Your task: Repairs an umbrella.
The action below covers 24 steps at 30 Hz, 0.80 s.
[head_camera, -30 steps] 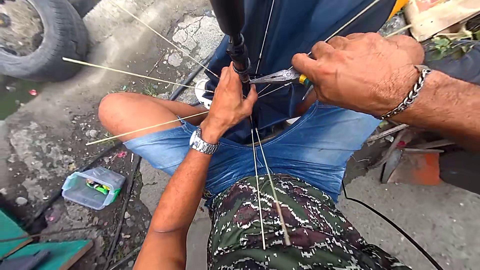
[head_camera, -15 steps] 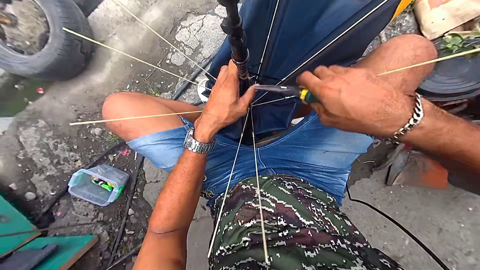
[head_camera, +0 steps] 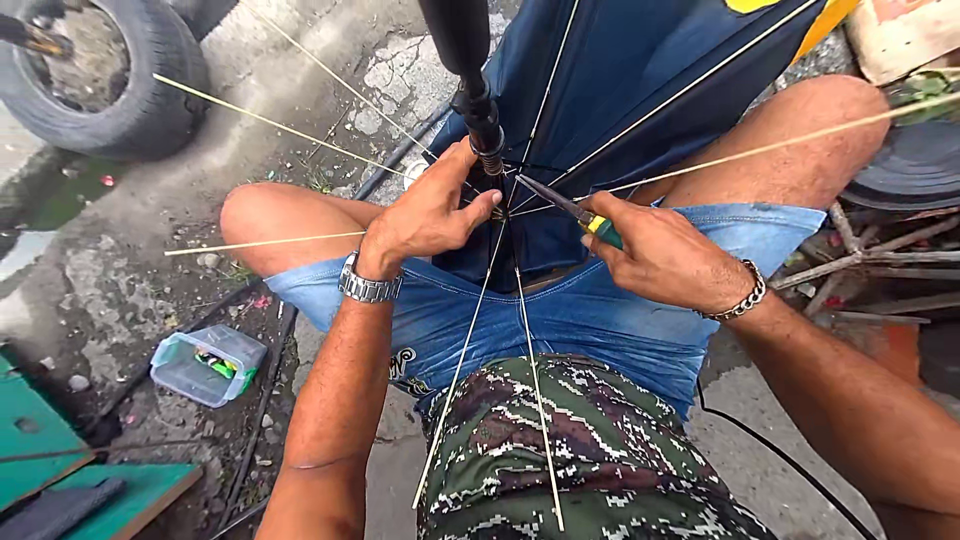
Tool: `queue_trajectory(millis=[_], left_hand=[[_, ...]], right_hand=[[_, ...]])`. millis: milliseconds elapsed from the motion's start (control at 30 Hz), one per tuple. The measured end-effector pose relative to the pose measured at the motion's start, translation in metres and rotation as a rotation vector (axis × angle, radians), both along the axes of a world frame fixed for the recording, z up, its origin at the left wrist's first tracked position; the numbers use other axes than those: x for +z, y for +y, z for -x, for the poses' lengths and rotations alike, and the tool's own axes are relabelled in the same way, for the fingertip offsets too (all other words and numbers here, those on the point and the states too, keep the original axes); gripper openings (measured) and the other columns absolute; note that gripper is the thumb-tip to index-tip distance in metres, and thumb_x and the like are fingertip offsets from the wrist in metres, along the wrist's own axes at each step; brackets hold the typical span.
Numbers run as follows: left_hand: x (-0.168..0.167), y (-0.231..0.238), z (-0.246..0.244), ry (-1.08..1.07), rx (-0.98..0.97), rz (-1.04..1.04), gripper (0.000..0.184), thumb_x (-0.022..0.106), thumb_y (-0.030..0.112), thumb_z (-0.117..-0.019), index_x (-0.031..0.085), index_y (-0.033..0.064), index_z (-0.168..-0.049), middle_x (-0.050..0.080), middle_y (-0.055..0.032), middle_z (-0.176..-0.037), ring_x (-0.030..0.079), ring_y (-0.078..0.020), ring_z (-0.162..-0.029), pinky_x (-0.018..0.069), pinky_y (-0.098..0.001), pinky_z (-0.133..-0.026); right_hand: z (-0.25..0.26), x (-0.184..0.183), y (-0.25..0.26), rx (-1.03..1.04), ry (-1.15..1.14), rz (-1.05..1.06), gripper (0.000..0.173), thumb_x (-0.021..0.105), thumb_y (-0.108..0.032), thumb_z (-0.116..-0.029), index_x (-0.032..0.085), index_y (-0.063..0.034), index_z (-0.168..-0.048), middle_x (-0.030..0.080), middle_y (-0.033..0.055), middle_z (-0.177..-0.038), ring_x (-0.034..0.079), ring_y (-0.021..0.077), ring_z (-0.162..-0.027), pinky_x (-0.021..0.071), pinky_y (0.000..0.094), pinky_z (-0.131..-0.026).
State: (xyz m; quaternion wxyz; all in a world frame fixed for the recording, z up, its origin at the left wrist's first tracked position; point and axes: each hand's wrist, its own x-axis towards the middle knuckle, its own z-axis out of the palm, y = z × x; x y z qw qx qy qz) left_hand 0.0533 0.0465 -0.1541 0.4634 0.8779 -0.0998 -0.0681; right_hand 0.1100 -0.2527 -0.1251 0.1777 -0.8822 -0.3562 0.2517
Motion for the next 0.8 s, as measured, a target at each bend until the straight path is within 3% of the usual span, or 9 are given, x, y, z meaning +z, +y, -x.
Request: queue_trajectory(millis=[133, 300, 800], left_hand=[[0.003, 0.003, -0.001, -0.037, -0.007, -0.006, 0.047, 0.060, 0.029, -0.1000, 0.055, 0.0047, -0.140, 0.061, -0.0098, -0.134, 0.053, -0.0141, -0.133, 0.0417, -0.0361, -0.116], [0.003, 0.002, 0.000, -0.061, 0.021, -0.019, 0.044, 0.059, 0.030, -0.1017, 0.057, 0.0057, -0.138, 0.063, -0.0087, -0.132, 0.055, -0.0132, -0.131, 0.0428, -0.0359, -0.114], [0.003, -0.006, -0.001, -0.084, 0.091, -0.063, 0.041, 0.061, 0.034, -0.1027, 0.060, 0.0049, -0.132, 0.067, -0.0084, -0.120, 0.062, -0.0145, -0.118, 0.0489, -0.0360, -0.105]], right_hand=[[0.005, 0.003, 0.003, 0.039, -0.148, -0.001, 0.038, 0.063, -0.013, -0.0922, 0.060, -0.0092, -0.130, 0.067, 0.0143, -0.104, 0.069, 0.0337, -0.090, 0.0556, 0.0541, -0.069], [0.012, 0.005, 0.012, 0.033, -0.258, 0.031, 0.040, 0.063, -0.011, -0.0891, 0.059, -0.0054, -0.129, 0.065, 0.0185, -0.103, 0.067, 0.0394, -0.094, 0.0546, 0.0543, -0.069], [0.032, -0.006, 0.026, -0.160, -0.249, -0.027, 0.039, 0.059, -0.011, -0.0922, 0.057, -0.0030, -0.130, 0.064, 0.0193, -0.106, 0.068, 0.0383, -0.095, 0.0569, 0.0524, -0.070]])
